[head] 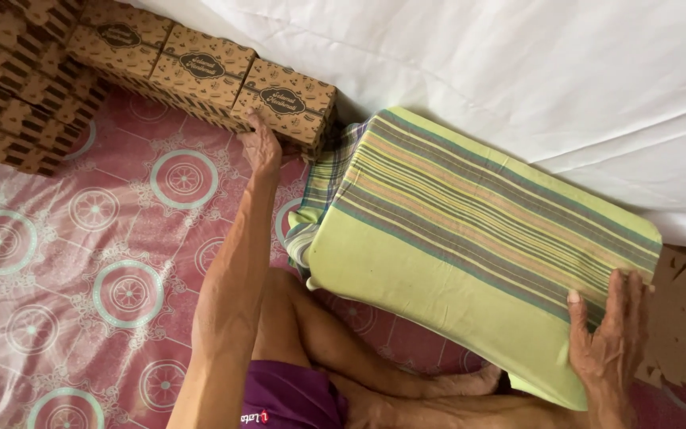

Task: A person sitting on the floor folds flat cardboard sheets into finished boxes.

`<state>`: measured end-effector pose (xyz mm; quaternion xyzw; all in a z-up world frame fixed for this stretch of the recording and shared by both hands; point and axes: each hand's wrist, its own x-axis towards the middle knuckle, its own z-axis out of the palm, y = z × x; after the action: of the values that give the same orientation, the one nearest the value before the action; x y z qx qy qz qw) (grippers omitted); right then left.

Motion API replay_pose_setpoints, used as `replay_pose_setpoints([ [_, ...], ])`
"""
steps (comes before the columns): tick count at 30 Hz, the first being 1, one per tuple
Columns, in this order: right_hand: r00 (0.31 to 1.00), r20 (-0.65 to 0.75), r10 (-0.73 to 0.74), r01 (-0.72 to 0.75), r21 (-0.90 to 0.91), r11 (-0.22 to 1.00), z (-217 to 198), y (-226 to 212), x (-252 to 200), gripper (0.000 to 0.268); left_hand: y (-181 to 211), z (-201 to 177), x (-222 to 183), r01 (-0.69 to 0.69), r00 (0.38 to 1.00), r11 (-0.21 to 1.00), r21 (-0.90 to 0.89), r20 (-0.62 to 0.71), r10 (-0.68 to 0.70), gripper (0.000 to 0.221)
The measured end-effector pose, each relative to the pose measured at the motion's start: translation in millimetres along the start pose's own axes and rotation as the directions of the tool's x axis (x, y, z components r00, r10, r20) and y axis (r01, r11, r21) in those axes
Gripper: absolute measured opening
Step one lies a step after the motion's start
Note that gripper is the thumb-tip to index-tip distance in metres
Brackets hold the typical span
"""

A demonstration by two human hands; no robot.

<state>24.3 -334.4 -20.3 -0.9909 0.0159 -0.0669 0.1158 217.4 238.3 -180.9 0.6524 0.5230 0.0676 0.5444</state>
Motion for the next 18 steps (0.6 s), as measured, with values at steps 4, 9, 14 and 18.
replay_pose_setpoints([
  [4, 1.0, 0.003, 0.026, -0.026, -0.003, 1.0, 2.6, 2.1, 0.9, 0.08, 7.6, -3.9, -8.0, -0.018, 1.0, 0.999, 0.028, 0.009, 0.018, 0.097],
  [9, 0.998, -0.039, -0.039, 0.04, 0.027, 0.999, 2.7, 3.9, -1.6, 0.08, 24.3, -16.2, -33.1, 0.04, 0.994, 0.996, -0.079, 0.102, -0.032, 0.087],
  [14, 0.995, -0.083, -0.06, 0.062, 0.024, 0.998, 0.4, 1.6, -1.5, 0.074, -1.3, -24.4, -30.1, -0.225, 0.932, 0.973, 0.059, 0.305, 0.197, 0.088],
  [18, 0.984, -0.125, -0.126, 0.128, 0.009, 0.992, -3.2, 0.2, 0.3, 0.072, 23.8, -55.8, -130.4, -0.23, 0.948, 0.959, -0.167, 0.185, 0.259, 0.059],
])
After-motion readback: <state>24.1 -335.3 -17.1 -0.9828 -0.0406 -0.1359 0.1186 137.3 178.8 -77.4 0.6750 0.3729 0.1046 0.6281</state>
